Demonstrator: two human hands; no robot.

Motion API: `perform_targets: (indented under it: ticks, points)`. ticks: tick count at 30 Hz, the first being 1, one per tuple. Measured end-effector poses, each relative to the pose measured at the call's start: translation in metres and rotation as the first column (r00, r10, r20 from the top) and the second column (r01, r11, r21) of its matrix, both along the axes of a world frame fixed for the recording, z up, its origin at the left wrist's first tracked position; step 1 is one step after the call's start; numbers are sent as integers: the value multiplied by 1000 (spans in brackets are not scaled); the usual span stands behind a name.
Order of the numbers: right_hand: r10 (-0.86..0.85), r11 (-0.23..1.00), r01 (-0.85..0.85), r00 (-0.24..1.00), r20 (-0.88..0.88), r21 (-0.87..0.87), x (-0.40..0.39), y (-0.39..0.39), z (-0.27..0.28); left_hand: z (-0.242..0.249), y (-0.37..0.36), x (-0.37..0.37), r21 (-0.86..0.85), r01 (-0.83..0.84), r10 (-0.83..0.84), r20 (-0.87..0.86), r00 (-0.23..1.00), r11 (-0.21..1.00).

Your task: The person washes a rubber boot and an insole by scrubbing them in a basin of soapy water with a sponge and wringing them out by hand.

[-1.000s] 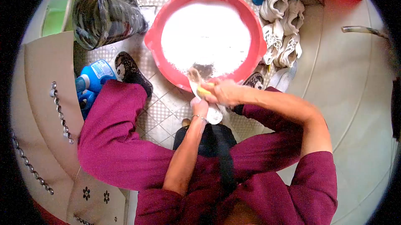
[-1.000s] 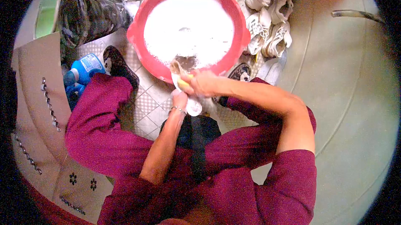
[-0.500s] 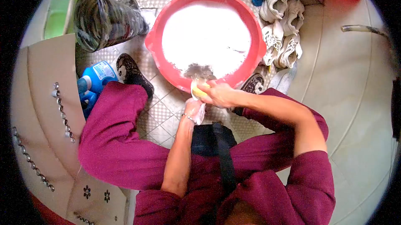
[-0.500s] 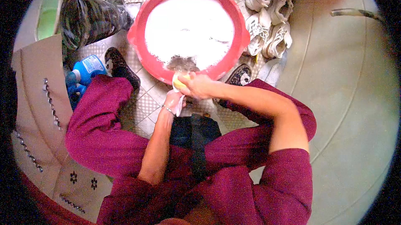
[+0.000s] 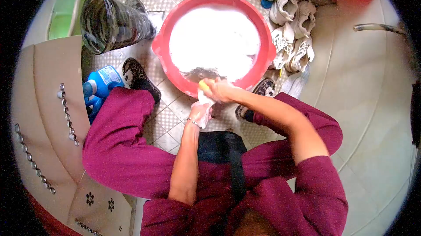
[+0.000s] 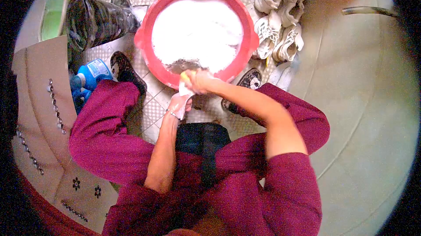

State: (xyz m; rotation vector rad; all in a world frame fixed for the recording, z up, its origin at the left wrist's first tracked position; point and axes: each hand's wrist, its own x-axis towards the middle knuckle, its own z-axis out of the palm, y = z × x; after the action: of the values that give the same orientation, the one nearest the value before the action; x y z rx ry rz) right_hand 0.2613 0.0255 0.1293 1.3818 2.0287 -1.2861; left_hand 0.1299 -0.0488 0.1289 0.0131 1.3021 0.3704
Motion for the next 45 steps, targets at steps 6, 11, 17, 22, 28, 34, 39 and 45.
perform_targets:
  ticks: [6,11,17,22,28,34,39,45]
  points:
    - [56,996,-58,998,-34,-62,8,22,13,-8,-3,4,-33,21,-23,-78,997,999]
    - [185,982,-188,974,-129,-13,11,-6,26,8,1,12,62,-12,18,-108,994,998]
    - [134,991,-135,988,-71,-8,-4,26,-32,-17,-13,13,142,-4,27,-158,987,990]
    - [161,985,-167,979,-124,-36,5,0,61,-65,-37,25,262,-190,215,-70,974,946]
    - [130,991,-130,990,-53,-4,-5,25,-32,-40,-33,27,334,127,-3,-349,937,934]
    - [160,987,-162,975,-154,-1,10,-1,66,-10,-27,43,379,9,124,-324,938,925]
    - [10,995,-6,999,-34,104,1,-6,-9,2,-32,53,267,431,-182,-631,754,862]
    - [-116,963,94,991,-74,-254,18,24,15,-2,-52,57,248,138,20,-544,839,959]
